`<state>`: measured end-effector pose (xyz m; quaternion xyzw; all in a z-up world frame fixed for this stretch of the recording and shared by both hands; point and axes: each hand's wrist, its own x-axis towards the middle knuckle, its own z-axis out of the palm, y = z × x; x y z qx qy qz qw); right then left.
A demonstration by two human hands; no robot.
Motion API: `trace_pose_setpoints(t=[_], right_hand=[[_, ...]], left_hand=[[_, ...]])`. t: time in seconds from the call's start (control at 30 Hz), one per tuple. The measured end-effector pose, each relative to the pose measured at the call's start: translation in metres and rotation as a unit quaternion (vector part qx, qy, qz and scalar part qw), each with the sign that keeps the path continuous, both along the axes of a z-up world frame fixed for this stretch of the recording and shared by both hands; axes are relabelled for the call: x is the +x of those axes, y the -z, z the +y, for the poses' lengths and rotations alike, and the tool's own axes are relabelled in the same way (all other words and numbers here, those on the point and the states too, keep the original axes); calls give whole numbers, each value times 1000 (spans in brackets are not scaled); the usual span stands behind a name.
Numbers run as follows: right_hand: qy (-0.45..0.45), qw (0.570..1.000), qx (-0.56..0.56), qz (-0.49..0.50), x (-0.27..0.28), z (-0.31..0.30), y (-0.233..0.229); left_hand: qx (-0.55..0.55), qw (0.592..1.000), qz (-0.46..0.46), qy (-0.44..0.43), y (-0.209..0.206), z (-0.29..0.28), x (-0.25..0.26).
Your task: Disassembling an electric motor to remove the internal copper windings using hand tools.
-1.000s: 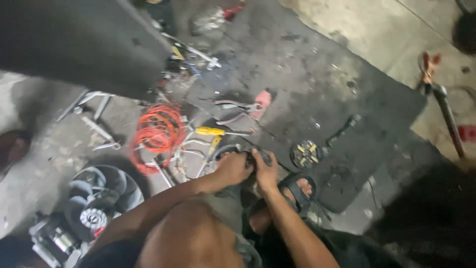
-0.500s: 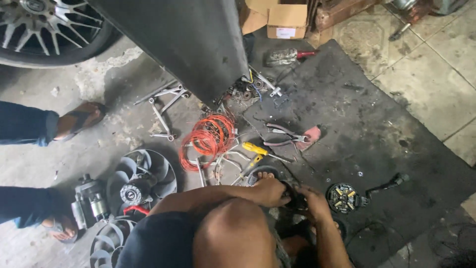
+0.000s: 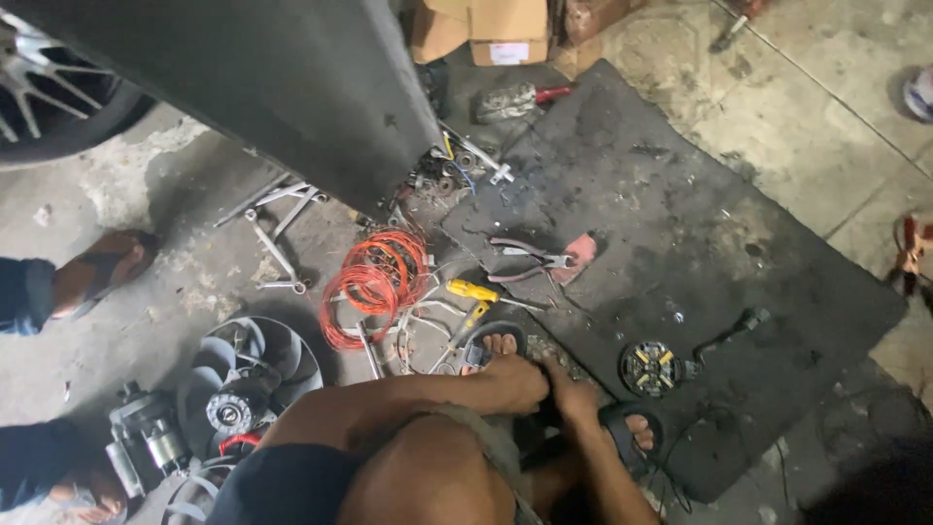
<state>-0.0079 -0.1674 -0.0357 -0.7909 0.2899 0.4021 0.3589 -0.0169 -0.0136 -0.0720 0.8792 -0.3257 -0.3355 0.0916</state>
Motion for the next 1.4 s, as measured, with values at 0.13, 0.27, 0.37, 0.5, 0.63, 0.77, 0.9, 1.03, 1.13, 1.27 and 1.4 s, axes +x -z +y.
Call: trace_pose_setpoints(t=[0.13, 0.27, 0.37, 0.5, 0.63, 0.77, 0.9, 1.03, 1.13, 1.27, 1.4], right_hand=[[36, 999, 18, 35, 0, 12, -51], [85, 995, 29, 32, -12, -5, 16], [77, 995, 21, 65, -11, -5, 19], [172, 984, 45, 14, -19, 2, -6], [168, 985, 33, 6, -9, 16, -65], [101, 995, 16, 9, -7, 32, -78], [143, 989, -1, -34, -15, 24, -36], [139, 990, -19, -33, -19, 18, -22], [127, 990, -33, -43, -22, 12, 4], [120, 991, -43, -43, -18, 8, -1], [107, 992, -42, -49, -26, 7, 19]], left_hand=[[-20, 996, -84, 19, 3, 7, -5], [48, 997, 28, -45, -46, -17, 7], [60, 990, 53, -112, -98, -2, 17], [-65, 994, -86, 26, -47, 13, 5], [-70, 996, -47, -1, 3, 10, 2], [-44, 999, -5, -27, 4, 8, -1], [-113, 991, -29, -58, -12, 13, -4], [-132, 991, -5, -17, -35, 16, 6], [-263, 954, -123, -78, -32, 23, -12], [-209, 974, -77, -30, 14, 12, -1], [-288, 955, -12, -69, -31, 30, 4]])
